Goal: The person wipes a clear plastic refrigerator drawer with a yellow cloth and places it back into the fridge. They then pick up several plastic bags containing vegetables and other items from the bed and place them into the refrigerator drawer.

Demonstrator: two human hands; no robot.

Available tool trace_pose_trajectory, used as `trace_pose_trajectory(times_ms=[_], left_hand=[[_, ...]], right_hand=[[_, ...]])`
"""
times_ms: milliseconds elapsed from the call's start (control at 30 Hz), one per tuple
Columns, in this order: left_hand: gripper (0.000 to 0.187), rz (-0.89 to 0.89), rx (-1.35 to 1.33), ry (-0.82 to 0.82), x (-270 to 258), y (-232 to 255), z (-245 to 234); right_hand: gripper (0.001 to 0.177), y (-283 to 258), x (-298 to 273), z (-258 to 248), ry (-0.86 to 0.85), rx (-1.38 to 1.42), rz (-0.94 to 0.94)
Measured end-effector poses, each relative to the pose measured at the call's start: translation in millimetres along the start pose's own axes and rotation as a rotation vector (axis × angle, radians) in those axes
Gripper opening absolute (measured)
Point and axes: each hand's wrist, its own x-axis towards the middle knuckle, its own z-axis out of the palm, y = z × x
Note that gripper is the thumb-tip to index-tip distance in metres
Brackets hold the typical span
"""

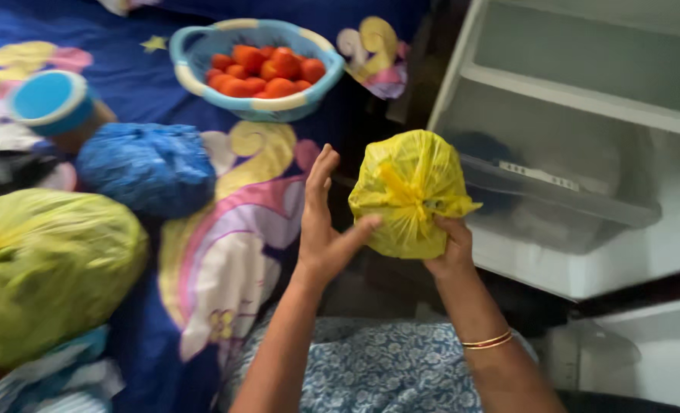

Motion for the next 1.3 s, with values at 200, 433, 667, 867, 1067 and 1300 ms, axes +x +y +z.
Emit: trace_pose_trajectory(times_ms=[200,433,667,867,1067,1300], left_hand=[[0.1,-0.584,-0.721,-0.13,-12.2,-93.9,32.3],[0.078,-0.675,-0.949,0.065,-17.7,-109.2,24.5],[0.069,-0.583,-1.015,0.161,-23.2,-113.0,12.1],[0.075,-0.417,-0.934,0.235,-22.2,-94.8,4.3],[0.119,-0.135,-0.468,0.125,-24.7,-38.4,-5.6],[0.113,0.076,-0.093,0.342,-37.3,8.0,-69.7]], right_hand=[[0.071,3.0,20.4,-53.0,-0.068,-0.051,-0.069],[0.068,5.4,26.4,-58.7,-0.12,-0.023,0.111],[0.095,9.3,20.7,-26.5,-0.215,-0.35,0.023],[0.095,25.4,4.7,-6.8,-0.259,-0.612,-0.144],[0.07,38.3,0.8,36.5,-0.075,-0.429,-0.114],[0.064,74.0,43.9,128.7,-0.184,-0.374,-0.108]])
